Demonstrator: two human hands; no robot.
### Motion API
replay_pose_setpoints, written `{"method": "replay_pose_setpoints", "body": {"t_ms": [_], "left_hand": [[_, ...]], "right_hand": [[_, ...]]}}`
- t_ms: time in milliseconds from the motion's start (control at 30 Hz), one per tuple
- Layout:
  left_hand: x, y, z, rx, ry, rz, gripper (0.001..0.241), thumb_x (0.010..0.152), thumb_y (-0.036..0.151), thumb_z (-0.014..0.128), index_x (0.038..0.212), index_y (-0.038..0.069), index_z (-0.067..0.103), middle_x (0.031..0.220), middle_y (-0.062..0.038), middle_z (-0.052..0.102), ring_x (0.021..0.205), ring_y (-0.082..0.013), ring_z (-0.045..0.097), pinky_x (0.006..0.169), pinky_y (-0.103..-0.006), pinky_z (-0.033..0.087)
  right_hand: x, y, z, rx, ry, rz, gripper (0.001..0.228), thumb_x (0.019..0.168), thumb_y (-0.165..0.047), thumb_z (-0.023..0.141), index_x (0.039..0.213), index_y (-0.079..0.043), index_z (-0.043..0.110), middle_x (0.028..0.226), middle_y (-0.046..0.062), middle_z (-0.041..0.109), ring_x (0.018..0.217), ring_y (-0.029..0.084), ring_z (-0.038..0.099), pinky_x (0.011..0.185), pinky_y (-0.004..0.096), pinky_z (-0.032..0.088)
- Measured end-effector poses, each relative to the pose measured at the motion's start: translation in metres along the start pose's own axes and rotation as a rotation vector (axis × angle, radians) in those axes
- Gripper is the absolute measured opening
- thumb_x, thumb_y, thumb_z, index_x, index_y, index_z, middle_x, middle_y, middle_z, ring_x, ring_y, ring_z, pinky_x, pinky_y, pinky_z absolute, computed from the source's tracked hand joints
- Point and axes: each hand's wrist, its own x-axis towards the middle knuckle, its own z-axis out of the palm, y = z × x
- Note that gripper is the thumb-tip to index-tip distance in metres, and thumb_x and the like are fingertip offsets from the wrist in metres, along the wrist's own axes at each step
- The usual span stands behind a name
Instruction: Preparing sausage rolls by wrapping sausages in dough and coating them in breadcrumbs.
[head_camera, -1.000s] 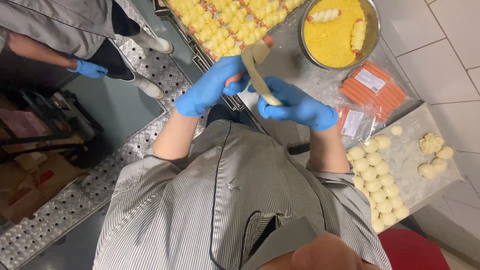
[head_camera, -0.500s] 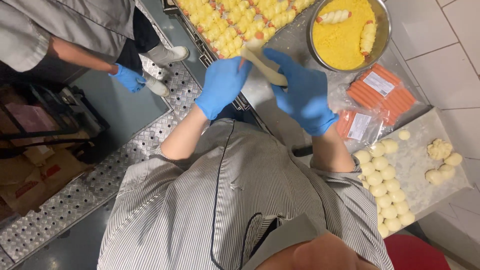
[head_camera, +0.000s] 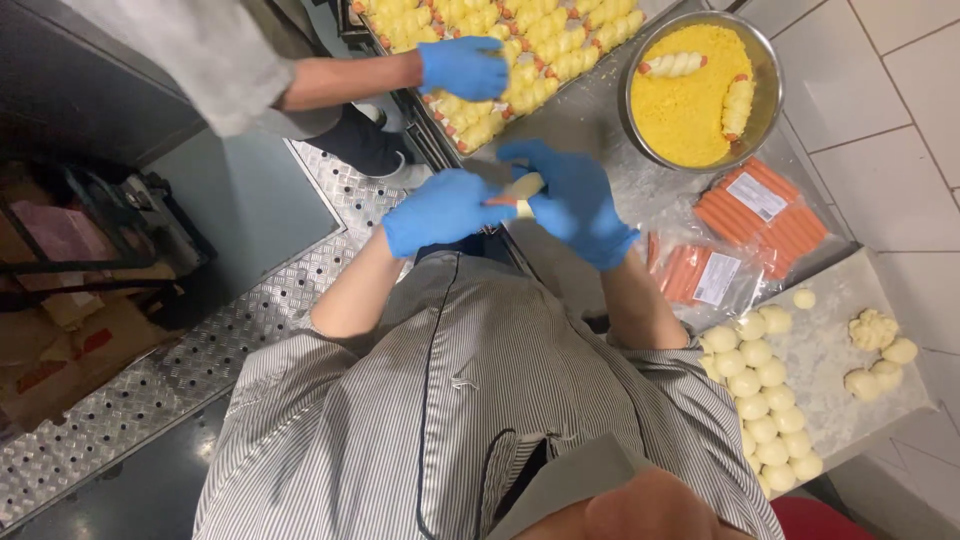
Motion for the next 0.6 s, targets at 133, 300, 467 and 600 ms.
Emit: {"method": "replay_pose_setpoints", "body": {"t_ms": [133, 300, 467, 600], "left_hand": [[0.0, 0.01, -0.008, 0.287, 0.548, -0.212, 0.033, 0.105, 0.031, 0.051, 0.105, 0.003, 0.068, 0.083, -0.023, 0.068, 0.079, -0.0422, 0.066, 0.068, -0.0507, 0.048], [-0.005, 0.007, -0.004, 0.047, 0.575, -0.041, 0.035, 0.109, 0.028, 0.045, 0.124, 0.001, 0.061, 0.094, -0.022, 0.07, 0.087, -0.0391, 0.068, 0.074, -0.0463, 0.051], [-0.008, 0.009, 0.0, 0.003, 0.539, 0.35, 0.041, 0.113, 0.024, 0.046, 0.144, -0.003, 0.052, 0.122, -0.022, 0.067, 0.101, -0.0331, 0.068, 0.085, -0.0378, 0.055], [-0.009, 0.035, -0.017, -0.503, 0.209, 0.226, 0.039, 0.11, 0.027, 0.054, 0.135, -0.002, 0.061, 0.111, -0.019, 0.067, 0.092, -0.0261, 0.066, 0.085, -0.033, 0.053]], "right_hand": [[0.009, -0.034, 0.006, -0.324, 0.237, 0.267, 0.034, 0.095, -0.023, 0.067, 0.127, -0.012, 0.067, 0.09, 0.008, 0.073, 0.076, 0.025, 0.068, 0.069, 0.039, 0.052], [-0.008, 0.021, 0.012, 0.399, -0.048, 0.321, 0.029, 0.104, -0.023, 0.054, 0.121, -0.003, 0.067, 0.08, 0.002, 0.057, 0.07, 0.014, 0.051, 0.066, 0.03, 0.043], [-0.027, 0.055, 0.027, 0.914, -0.26, 0.309, 0.03, 0.109, -0.027, 0.048, 0.102, -0.001, 0.063, 0.074, -0.002, 0.047, 0.069, 0.009, 0.042, 0.066, 0.026, 0.035], [-0.025, 0.052, 0.027, 1.3, -0.449, 0.251, 0.026, 0.111, -0.026, 0.052, 0.095, -0.009, 0.064, 0.08, -0.001, 0.059, 0.071, 0.011, 0.052, 0.067, 0.027, 0.042]]}}
